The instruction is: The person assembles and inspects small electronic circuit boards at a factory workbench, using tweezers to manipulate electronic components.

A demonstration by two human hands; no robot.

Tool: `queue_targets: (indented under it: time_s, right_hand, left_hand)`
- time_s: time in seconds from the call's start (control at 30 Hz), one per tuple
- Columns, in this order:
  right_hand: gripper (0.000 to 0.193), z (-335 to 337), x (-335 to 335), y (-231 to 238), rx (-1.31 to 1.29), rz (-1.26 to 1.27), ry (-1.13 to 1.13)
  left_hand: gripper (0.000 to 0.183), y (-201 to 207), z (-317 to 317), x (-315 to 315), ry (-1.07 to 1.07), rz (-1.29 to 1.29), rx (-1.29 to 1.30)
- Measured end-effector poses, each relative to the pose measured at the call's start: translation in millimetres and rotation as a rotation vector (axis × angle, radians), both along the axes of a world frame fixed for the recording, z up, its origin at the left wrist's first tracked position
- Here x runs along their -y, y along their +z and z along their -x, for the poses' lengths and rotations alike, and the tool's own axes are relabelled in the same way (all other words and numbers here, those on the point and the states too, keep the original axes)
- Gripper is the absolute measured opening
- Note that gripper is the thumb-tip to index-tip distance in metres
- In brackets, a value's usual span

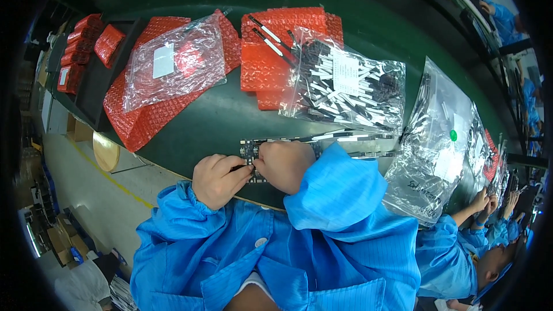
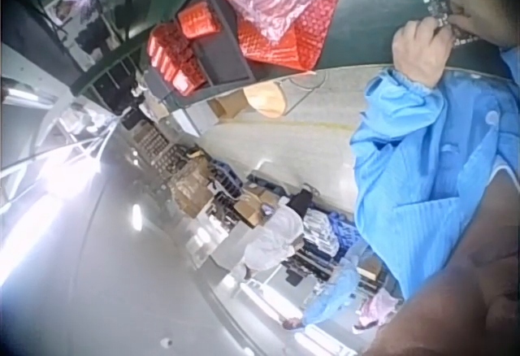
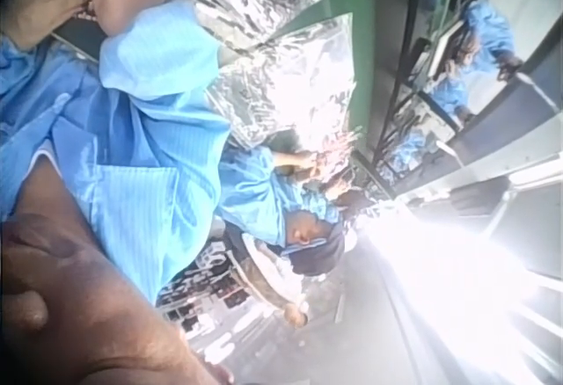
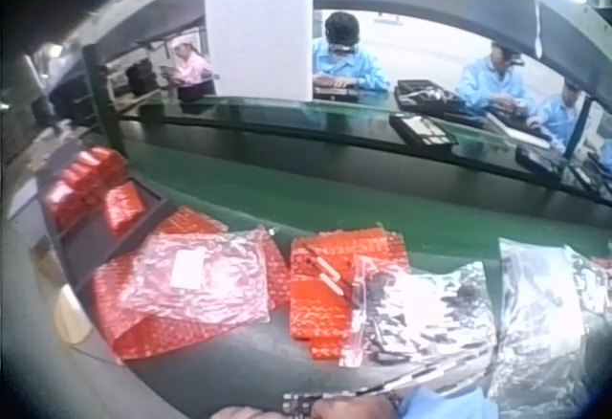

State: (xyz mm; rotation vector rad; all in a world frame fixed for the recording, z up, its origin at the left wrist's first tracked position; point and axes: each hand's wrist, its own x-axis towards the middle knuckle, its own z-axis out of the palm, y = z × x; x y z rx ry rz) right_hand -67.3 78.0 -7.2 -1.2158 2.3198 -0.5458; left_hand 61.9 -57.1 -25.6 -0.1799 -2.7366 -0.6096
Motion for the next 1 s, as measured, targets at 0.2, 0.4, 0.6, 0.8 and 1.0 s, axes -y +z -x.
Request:
queue_targets:
  time_s: [0.2,0.4,0.6,0.8,1.0]
  right_hand:
    - [0.018,-1.0,0.3,-1.6,-0.023,0.013,-0.003]
    - [0.018,-0.9,2.9,0.0,-0.006,-0.025,0.009]
    - [0.018,1.2,2.6,0.5,0.020,-0.057,0.013]
    - [0.017,0.7,3.5,1.4,0.015,-0.076,0.004]
    - [0.016,2.1,5.6,2.4,0.007,-0.074,0.018]
  left_hand:
    - [0.017,0.8,0.6,0.2,0.004,-0.011,-0.005]
    - [0.018,-0.8,-0.5,0.2,0.010,-0.015,-0.011]
    - [0.018,-1.3,-0.8,-0.9,0.016,-0.011,-0.022]
    - [0.019,-0.9,0.1,-0.9,0.014,-0.006,-0.029]
    - [0.018,-1.6,1.0,0.1,0.011,0.006,-0.031]
